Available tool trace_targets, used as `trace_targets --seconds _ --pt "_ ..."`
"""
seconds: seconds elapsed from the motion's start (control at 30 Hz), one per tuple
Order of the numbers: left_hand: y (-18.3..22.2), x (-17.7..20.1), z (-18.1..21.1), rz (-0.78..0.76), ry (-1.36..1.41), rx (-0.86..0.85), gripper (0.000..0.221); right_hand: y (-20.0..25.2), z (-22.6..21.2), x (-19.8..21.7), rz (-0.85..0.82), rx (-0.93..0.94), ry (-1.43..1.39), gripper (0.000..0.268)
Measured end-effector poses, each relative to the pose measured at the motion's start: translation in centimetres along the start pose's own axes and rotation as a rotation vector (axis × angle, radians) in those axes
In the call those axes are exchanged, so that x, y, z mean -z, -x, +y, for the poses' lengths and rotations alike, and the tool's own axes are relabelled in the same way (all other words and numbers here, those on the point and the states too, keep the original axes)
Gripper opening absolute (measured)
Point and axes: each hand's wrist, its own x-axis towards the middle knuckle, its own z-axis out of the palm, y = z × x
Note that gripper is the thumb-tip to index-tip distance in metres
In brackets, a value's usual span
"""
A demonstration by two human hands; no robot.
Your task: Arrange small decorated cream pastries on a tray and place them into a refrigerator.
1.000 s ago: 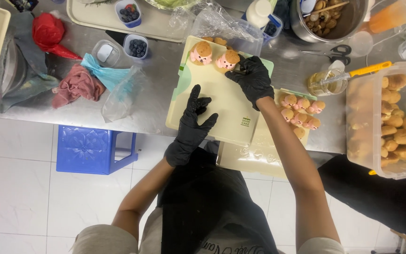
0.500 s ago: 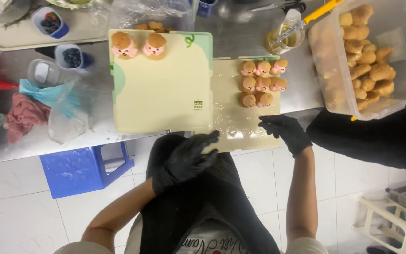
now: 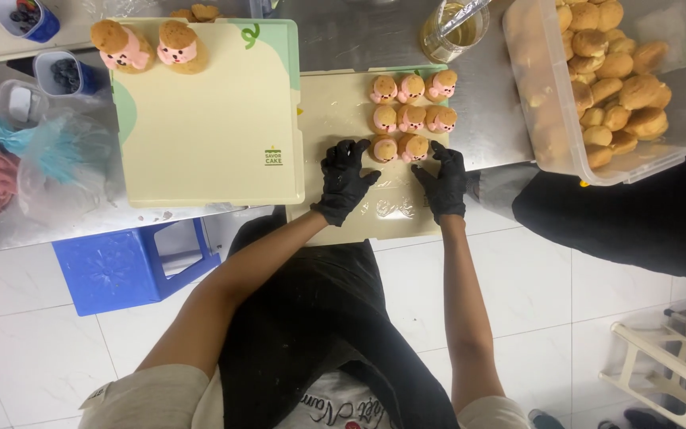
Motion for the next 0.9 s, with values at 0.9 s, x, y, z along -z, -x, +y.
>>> trace_targets --seconds 0.9 --pt "-0.9 -3.5 -3.2 0.107 -0.105 -0.133 0.065 -3.0 1.0 -0.5 -0.22 -0.225 -0.349 0.05"
